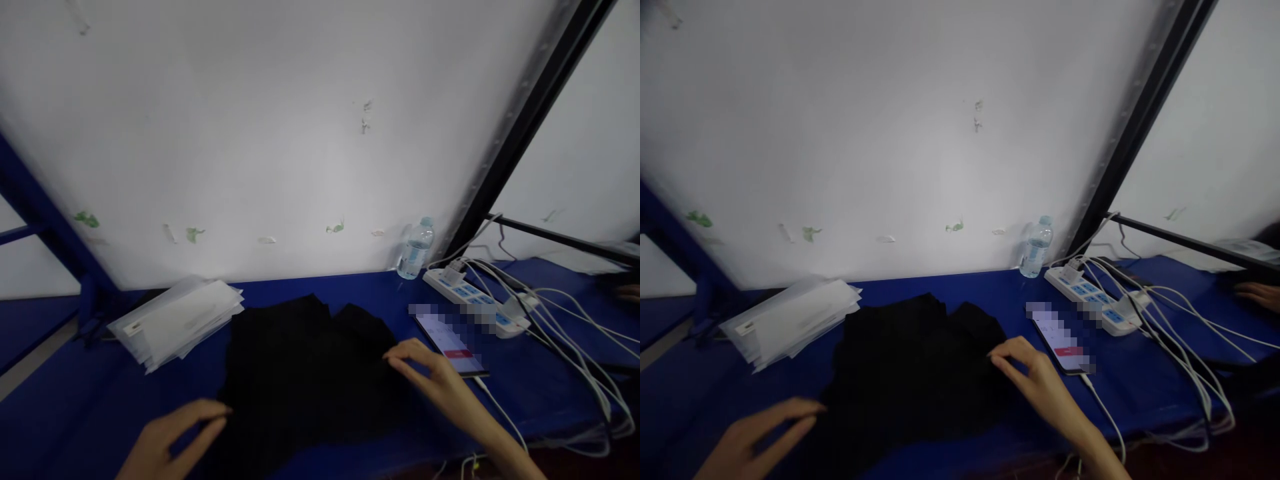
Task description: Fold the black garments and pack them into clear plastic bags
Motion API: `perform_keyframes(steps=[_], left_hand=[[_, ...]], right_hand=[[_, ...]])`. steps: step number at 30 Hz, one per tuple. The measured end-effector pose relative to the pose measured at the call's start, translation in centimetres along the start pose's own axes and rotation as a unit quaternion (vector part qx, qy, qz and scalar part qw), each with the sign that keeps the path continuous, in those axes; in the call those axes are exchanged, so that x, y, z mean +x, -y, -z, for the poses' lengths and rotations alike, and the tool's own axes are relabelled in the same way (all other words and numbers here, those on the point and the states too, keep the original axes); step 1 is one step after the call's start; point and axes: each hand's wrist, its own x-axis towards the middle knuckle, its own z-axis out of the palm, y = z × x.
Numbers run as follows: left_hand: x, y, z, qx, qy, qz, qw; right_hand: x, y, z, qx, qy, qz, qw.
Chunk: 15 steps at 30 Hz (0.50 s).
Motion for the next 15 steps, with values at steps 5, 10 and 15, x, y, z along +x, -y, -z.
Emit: perform_keyframes(steps=[5,10,15], left_hand=[[6.8,0.9,1.0,-0.018,-0.028,0.093,0.995],[9.2,4.9,-1.8,0.020,-0.021,0.096,0.995],[8.3,6.2,-2.4,-0.020,0.011,0.129,0.991]], right_hand=[[6.2,-0.7,-0.6,-0.049,-0.083,-0.004,0.995],[9.1,-3.6,-2.7,-0.095,-0.074,-0.021,0.992],[7.0,-5.2,-2.5,-0.077,-0.092,-0.055,0.991]])
